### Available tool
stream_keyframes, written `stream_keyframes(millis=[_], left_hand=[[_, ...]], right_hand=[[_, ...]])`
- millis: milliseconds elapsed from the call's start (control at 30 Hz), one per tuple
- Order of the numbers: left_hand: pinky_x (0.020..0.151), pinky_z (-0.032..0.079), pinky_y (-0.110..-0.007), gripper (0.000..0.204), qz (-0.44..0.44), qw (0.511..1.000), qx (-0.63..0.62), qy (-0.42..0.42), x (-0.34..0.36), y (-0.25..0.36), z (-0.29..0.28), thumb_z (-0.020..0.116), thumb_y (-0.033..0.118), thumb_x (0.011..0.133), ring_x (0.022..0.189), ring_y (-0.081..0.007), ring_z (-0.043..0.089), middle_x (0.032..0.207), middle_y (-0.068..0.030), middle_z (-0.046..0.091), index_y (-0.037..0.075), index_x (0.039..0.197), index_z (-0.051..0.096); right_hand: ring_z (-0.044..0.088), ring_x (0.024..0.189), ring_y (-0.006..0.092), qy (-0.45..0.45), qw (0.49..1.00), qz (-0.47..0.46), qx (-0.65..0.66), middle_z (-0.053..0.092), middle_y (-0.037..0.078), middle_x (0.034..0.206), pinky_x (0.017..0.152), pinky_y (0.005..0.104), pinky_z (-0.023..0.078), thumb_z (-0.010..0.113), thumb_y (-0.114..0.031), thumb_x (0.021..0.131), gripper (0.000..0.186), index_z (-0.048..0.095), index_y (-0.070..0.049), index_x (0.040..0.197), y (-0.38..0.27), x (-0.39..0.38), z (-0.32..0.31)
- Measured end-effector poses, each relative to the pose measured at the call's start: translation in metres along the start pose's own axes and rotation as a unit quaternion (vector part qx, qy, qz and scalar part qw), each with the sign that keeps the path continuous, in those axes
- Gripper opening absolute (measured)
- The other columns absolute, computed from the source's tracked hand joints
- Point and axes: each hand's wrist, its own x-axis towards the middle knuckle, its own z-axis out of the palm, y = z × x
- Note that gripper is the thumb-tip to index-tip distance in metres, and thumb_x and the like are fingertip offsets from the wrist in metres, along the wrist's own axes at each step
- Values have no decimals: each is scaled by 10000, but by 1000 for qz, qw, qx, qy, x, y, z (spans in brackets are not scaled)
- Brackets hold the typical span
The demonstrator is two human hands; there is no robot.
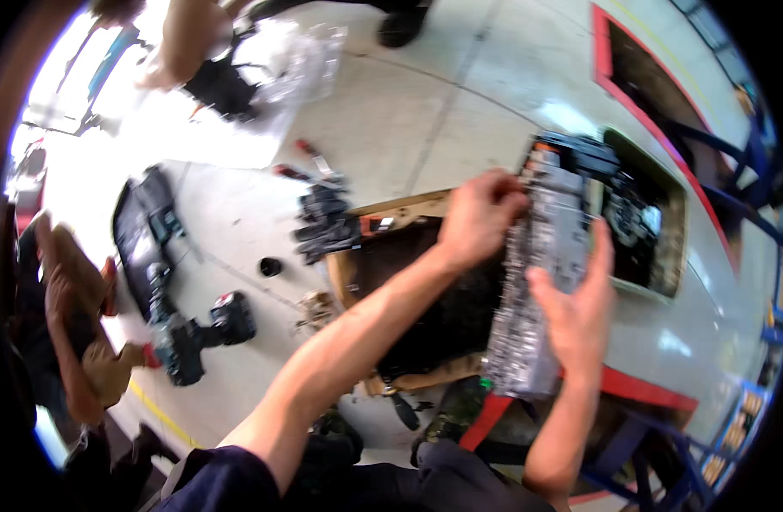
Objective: The person sits on the floor and uses a screwdriver to tighten screws on a metallic engine component held in their hands. A second person assists by holding the part steady and using a tool to help with the fastening process.
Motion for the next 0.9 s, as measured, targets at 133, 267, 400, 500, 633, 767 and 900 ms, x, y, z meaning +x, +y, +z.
stream_keyframes(millis=[133,267,400,500,633,767,900], left_hand=[[855,589,-383,245,59,997,31,27,-14,-4,-24,722,46,889,933,-265,748,1022,-169,776,11,1131,733],[837,604,-374,257,-88,977,173,87,-24,-19,-113,731,200,961,862,-239,759,1052,-148,799,70,1181,757],[869,584,-465,242,-98,878,425,199,-41,-62,-248,733,275,908,1009,-359,748,1043,-206,771,79,1040,787],[897,575,-466,277,-202,831,484,184,-66,-67,-306,765,319,899,1032,-354,743,1050,-187,779,90,1054,796],[917,567,-474,299,-225,815,502,182,-74,-80,-303,792,356,897,1044,-368,739,1051,-183,782,110,1068,804],[920,568,-465,298,-225,810,507,188,-71,-92,-296,811,355,871,1080,-357,731,1039,-179,783,119,1053,808],[912,579,-447,251,-256,811,489,193,-65,-107,-301,823,329,831,1020,-335,752,1018,-153,794,167,1023,828]], right_hand=[[647,1124,211,-13,999,25,31,632,171,1338,1027,344,508,757,-55,899,879,292,-9,1644,6,1,0],[625,1168,207,-5,1000,5,-2,612,185,1370,1035,337,494,758,-115,909,879,291,-6,1646,11,2,-6],[616,1199,223,-24,1000,5,-15,602,203,1401,1062,345,477,763,-157,919,887,278,29,1638,5,6,-5],[620,1200,227,-29,999,-13,-22,603,211,1403,1071,349,471,771,-172,924,897,269,52,1632,5,8,-2],[629,1196,225,-28,999,-9,-19,609,213,1395,1068,349,476,774,-171,921,904,266,54,1633,5,8,-4],[633,1190,217,-38,999,7,-10,612,211,1392,1055,343,485,778,-175,922,906,266,55,1634,10,10,-6],[638,1178,213,-40,999,9,-13,615,209,1388,1044,335,491,780,-193,926,906,272,52,1635,17,12,-12]])
